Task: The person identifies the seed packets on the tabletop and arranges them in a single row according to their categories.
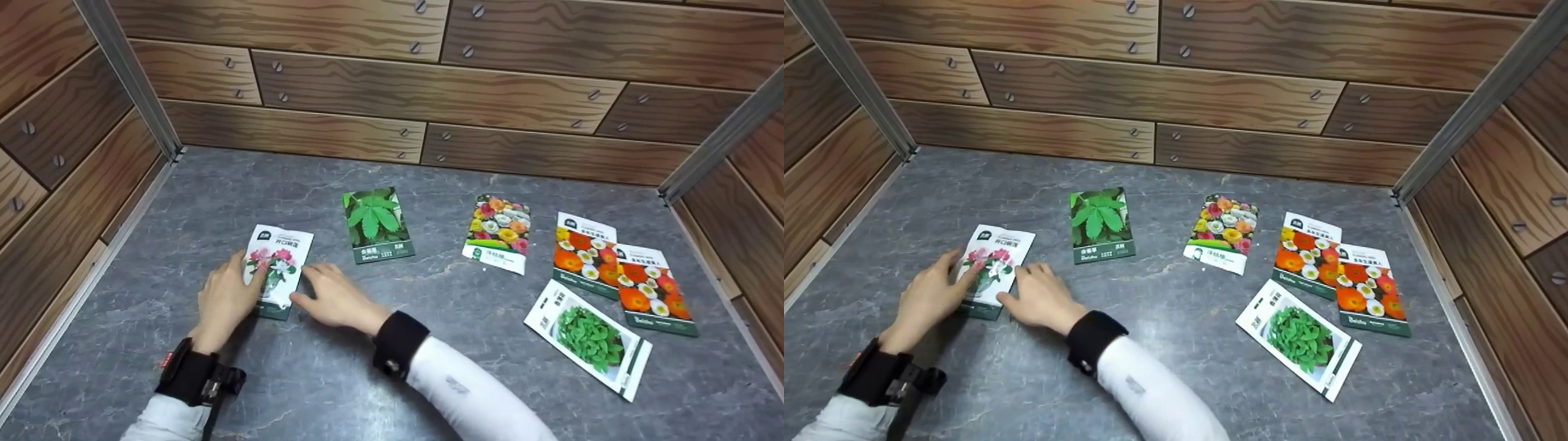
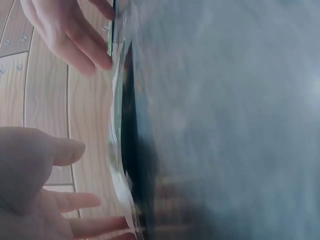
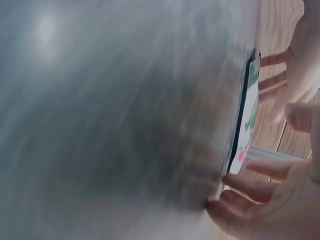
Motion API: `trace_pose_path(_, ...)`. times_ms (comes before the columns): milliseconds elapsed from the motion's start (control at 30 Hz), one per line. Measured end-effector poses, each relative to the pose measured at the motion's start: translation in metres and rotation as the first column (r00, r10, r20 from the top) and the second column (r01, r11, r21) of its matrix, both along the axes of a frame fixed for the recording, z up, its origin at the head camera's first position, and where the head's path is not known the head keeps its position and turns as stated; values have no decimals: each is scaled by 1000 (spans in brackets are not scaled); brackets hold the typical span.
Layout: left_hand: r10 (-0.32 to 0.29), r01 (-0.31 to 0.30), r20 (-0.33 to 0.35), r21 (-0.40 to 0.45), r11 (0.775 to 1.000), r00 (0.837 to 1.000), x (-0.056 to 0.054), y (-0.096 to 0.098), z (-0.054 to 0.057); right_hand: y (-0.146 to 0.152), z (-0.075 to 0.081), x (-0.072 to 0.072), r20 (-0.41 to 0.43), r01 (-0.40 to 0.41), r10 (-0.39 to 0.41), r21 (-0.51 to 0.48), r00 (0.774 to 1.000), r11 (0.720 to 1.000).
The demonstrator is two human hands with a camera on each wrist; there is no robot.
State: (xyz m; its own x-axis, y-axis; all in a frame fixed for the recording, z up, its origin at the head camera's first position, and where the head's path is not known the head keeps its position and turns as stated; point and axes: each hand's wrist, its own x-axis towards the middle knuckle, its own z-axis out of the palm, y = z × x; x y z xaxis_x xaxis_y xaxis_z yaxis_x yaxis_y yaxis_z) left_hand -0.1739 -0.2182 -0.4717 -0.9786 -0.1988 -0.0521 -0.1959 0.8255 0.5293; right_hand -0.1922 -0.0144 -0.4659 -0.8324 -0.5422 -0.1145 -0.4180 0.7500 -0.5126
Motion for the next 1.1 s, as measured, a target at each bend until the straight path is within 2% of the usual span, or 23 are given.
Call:
trace_pose_path(100,-5,5,-1,25,1000,1000,-2,7,1,-7,0,-1,47,53,-50,-55,998,997)
trace_pose_path(167,-9,9,1,57,998,1000,-4,12,3,-10,2,-2,121,126,-110,-138,987,982)
trace_pose_path(200,-9,9,-6,82,997,1000,-4,15,3,-11,3,-4,166,178,-146,-201,975,963)
trace_pose_path(233,-8,10,-14,108,994,1000,-4,18,5,-12,4,-6,232,246,-183,-280,955,928)
trace_pose_path(267,-4,8,-28,133,991,1000,-4,21,6,-11,5,-8,296,320,-220,-352,929,880)
trace_pose_path(300,-2,9,-42,161,987,999,-3,25,8,-10,6,-10,363,397,-250,-419,898,817)
trace_pose_path(367,6,13,-87,218,976,996,-1,34,11,-5,7,-12,472,530,-289,-529,833,663)
trace_pose_path(433,19,18,-135,271,962,991,2,44,16,3,7,-13,541,614,-306,-596,784,518)
trace_pose_path(500,32,29,-186,313,949,982,3,55,21,13,7,-13,552,633,-311,-641,773,434)
trace_pose_path(533,37,34,-207,329,944,978,3,60,23,19,7,-12,545,628,-312,-662,778,411)
trace_pose_path(633,47,43,-215,395,918,975,2,70,31,37,9,-8,502,585,-302,-709,811,394)
trace_pose_path(700,55,41,-199,451,891,978,0,74,37,49,11,-4,464,552,-301,-730,833,402)
trace_pose_path(800,59,43,-174,532,846,983,-2,79,43,65,13,2,408,500,-291,-746,865,440)
trace_pose_path(833,55,50,-177,540,840,983,-2,81,43,69,14,5,389,484,-290,-744,874,460)
trace_pose_path(933,36,80,-213,509,857,976,1,86,42,76,17,11,322,438,-302,-727,897,528)
trace_pose_path(1100,-2,102,-257,375,921,966,12,89,41,77,20,18,198,381,-341,-667,919,640)
